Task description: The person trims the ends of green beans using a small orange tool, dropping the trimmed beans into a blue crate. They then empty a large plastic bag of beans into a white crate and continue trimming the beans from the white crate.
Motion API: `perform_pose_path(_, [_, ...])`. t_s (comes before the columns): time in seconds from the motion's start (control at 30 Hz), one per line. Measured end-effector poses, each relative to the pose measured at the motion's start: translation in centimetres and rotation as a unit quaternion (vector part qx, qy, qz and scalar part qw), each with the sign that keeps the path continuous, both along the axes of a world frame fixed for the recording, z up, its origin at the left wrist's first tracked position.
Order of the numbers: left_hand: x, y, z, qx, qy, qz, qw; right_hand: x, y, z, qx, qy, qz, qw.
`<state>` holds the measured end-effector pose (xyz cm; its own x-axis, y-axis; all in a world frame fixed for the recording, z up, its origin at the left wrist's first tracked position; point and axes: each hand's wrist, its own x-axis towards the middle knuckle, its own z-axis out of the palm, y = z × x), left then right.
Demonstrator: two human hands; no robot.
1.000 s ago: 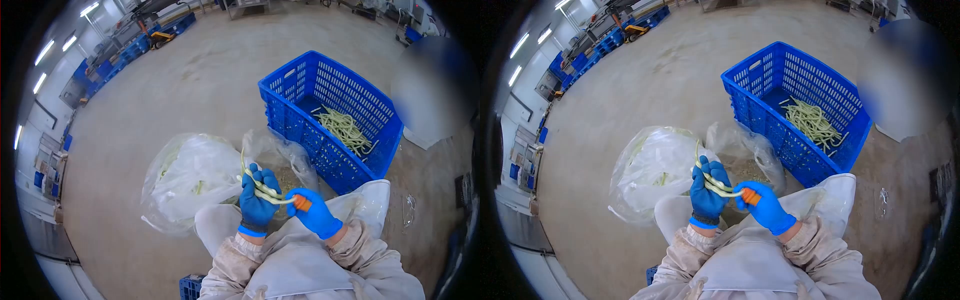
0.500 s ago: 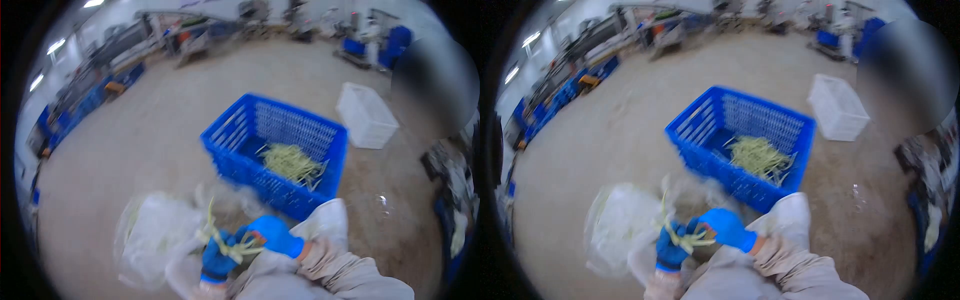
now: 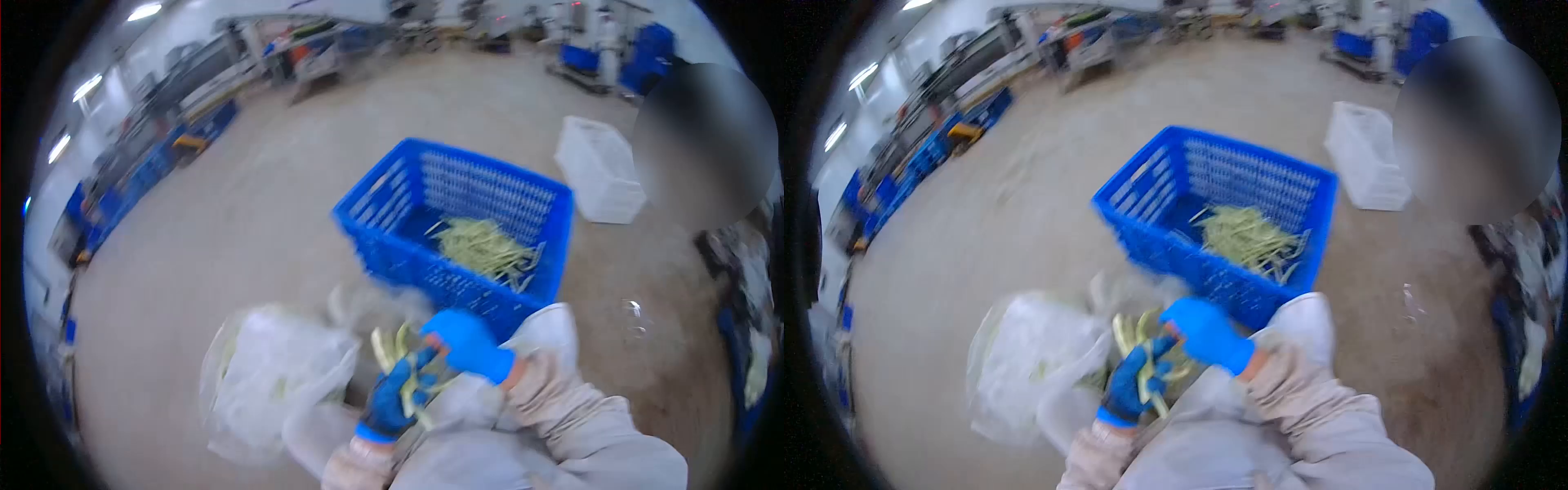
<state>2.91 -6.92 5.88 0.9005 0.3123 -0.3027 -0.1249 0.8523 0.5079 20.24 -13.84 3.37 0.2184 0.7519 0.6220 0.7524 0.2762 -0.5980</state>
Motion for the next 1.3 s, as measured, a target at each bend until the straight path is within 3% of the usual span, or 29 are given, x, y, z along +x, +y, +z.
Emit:
perform_pose_path(0.13, [-0.6,1.5,-0.9,-0.067,-0.061,0.049,0.995,0.9,0.3,2.8,-0.009,-0.071,-0.046,0.996])
perform_pose_path(0.2, [-1.0,1.5,-0.8,0.069,-0.059,-0.037,0.995,1.2,0.2,3.2,-0.049,-0.117,-0.082,0.989])
perform_pose_path(0.37, [-2.9,2.1,0.6,0.106,0.029,-0.139,0.984,4.4,1.0,4.0,0.003,-0.115,-0.139,0.984])
perform_pose_path(0.43, [-4.2,2.9,0.7,0.122,0.054,-0.129,0.983,6.7,0.2,4.0,0.025,0.025,-0.243,0.969])
perform_pose_path(0.5, [-5.6,4.0,1.4,0.184,0.091,-0.047,0.978,9.5,-0.7,2.2,0.090,0.021,-0.299,0.950])
perform_pose_path(0.57, [-7.6,6.1,0.0,0.141,0.031,0.029,0.989,12.0,-1.8,-1.2,0.153,0.316,-0.341,0.872])
perform_pose_path(0.63, [-7.0,7.1,0.8,0.119,0.044,0.150,0.981,9.7,-0.9,-4.6,0.086,0.227,-0.344,0.907])
perform_pose_path(0.67, [-6.7,7.8,1.1,0.132,0.047,0.164,0.977,7.0,-0.4,-4.7,0.020,0.278,-0.245,0.929])
perform_pose_path(0.7, [-5.9,8.6,1.0,0.110,0.039,0.173,0.978,6.4,-0.3,-8.2,-0.077,0.118,-0.108,0.984])
perform_pose_path(0.77, [-2.7,9.2,2.4,0.144,0.055,0.182,0.971,2.4,0.2,-7.5,-0.312,0.067,0.016,0.948])
perform_pose_path(0.83, [1.6,8.8,4.2,0.174,0.050,0.172,0.968,0.2,-0.5,-14.3,-0.329,-0.020,0.084,0.940])
perform_pose_path(0.97, [12.6,8.9,6.9,0.283,0.044,0.109,0.952,0.0,-1.1,-13.5,-0.418,-0.022,0.148,0.896])
perform_pose_path(1.03, [19.3,9.5,5.9,0.197,-0.016,0.053,0.979,0.5,-1.0,-13.2,-0.446,-0.016,0.161,0.880])
perform_pose_path(1.07, [23.2,11.8,2.1,0.322,-0.034,-0.004,0.946,0.9,-0.9,-12.8,-0.444,-0.008,0.154,0.883])
perform_pose_path(1.13, [25.8,13.1,-0.5,0.441,-0.050,-0.061,0.894,1.2,-0.9,-12.2,-0.442,0.000,0.148,0.885])
perform_pose_path(1.17, [25.8,13.6,-1.5,0.671,-0.041,-0.049,0.738,1.3,-1.0,-11.8,-0.444,-0.002,0.140,0.885])
perform_pose_path(1.23, [25.1,14.4,-1.6,0.850,-0.028,-0.041,0.525,1.6,-1.0,-11.4,-0.443,0.001,0.132,0.887])
perform_pose_path(1.3, [21.6,16.0,-0.4,0.733,-0.013,-0.080,0.676,1.5,-1.6,-11.2,-0.425,-0.003,0.125,0.896])
